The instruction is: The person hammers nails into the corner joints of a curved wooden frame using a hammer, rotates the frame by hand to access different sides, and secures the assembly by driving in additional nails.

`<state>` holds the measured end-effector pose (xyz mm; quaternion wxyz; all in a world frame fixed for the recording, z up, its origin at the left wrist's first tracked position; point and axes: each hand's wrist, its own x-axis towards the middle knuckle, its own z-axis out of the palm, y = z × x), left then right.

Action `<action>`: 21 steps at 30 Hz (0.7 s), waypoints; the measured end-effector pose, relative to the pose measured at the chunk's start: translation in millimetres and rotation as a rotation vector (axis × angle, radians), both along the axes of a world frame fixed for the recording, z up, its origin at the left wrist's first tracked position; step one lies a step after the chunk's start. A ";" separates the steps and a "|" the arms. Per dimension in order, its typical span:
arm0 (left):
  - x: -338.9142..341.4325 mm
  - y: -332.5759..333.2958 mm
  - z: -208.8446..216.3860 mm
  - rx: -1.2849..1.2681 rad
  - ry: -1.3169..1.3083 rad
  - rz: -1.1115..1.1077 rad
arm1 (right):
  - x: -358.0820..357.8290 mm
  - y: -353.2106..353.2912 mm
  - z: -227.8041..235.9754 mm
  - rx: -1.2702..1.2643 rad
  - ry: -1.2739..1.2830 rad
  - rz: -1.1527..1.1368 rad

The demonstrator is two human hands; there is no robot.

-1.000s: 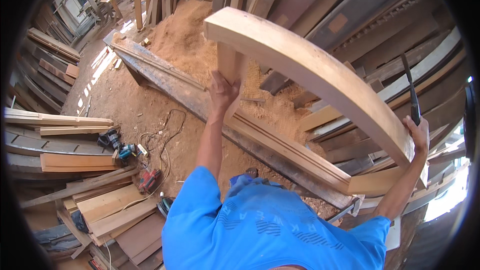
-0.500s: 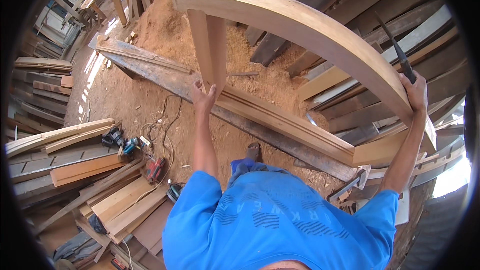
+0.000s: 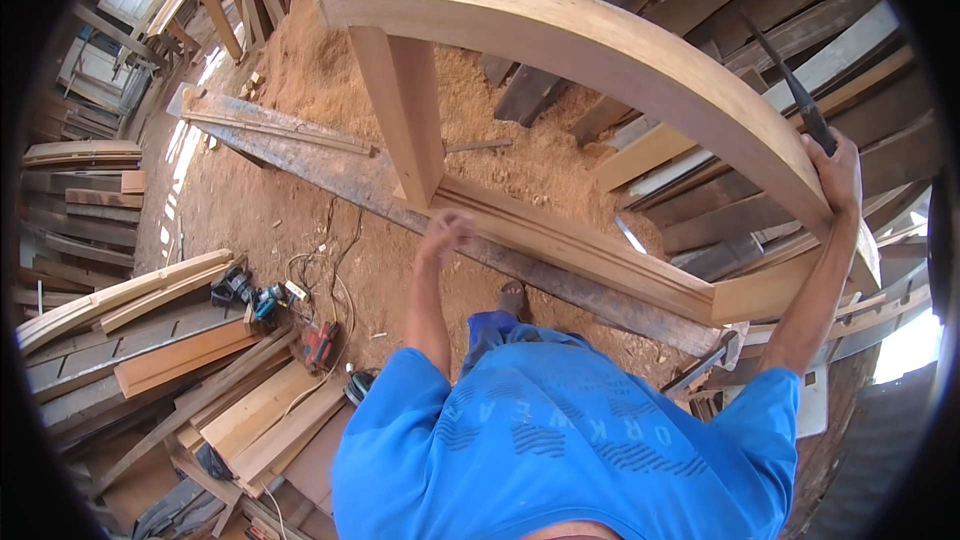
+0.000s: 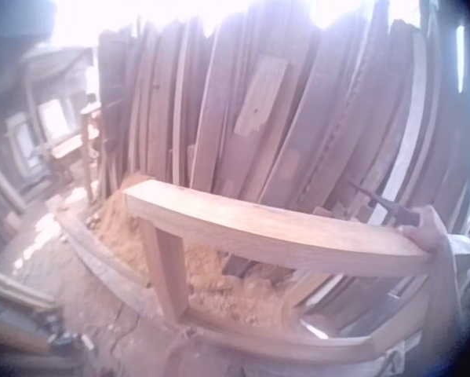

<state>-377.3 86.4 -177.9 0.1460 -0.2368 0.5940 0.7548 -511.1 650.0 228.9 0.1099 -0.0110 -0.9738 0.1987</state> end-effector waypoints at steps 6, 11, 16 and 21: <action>-66.5 61.3 132.1 0.637 0.579 -0.120 | 5.1 -3.2 9.8 0.063 0.003 -0.013; -100.0 68.7 225.5 1.002 0.986 0.099 | 32.5 -22.3 12.2 0.024 0.053 -0.017; -108.3 70.8 279.5 1.254 1.129 0.357 | 70.1 -31.9 15.7 0.056 0.107 -0.063; -130.7 64.8 292.0 -0.088 1.288 1.004 | 114.2 -55.1 29.1 0.033 0.123 -0.149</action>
